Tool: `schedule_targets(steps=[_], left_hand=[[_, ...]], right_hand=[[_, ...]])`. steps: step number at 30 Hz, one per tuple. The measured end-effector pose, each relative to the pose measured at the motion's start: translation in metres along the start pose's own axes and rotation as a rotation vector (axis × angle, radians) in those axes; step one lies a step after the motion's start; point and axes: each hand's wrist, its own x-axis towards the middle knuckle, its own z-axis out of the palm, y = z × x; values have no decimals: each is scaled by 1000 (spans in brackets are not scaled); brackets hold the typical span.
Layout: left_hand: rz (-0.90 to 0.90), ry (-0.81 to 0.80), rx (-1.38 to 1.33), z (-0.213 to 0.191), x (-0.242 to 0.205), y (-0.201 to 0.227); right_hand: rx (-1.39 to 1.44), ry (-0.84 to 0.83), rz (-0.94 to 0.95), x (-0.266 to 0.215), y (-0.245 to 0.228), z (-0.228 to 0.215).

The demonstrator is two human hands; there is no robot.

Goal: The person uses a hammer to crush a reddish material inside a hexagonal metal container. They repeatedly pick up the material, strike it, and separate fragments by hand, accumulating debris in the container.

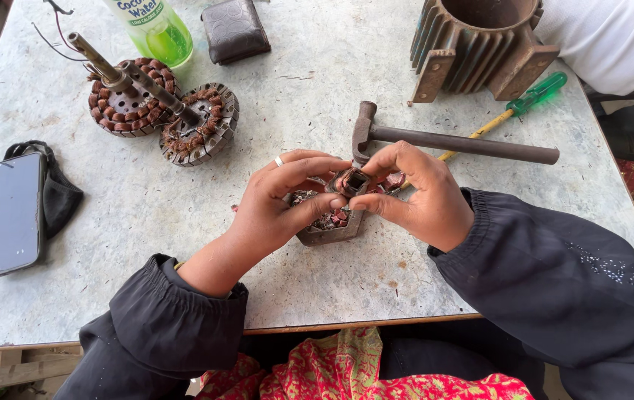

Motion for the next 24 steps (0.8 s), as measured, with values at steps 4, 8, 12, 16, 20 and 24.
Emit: schedule_targets(steps=[4, 8, 12, 16, 20, 24], left_hand=[[-29, 37, -88, -1, -1, -3], [-86, 83, -49, -2, 2, -6], [-149, 110, -4, -6, 0, -8], [-185, 107, 121, -8, 5, -11], [-136, 71, 385, -12, 7, -11], [-155, 149, 320, -11, 10, -9]], right_hand=[[-15, -1, -47, 1, -2, 3], [-142, -26, -124, 5, -5, -7], [-495, 10, -165, 13, 4, -26], [-740, -50, -88, 19, 31, -44], [-766, -120, 54, 18, 57, -46], [-746, -118, 44, 21, 63, -47]])
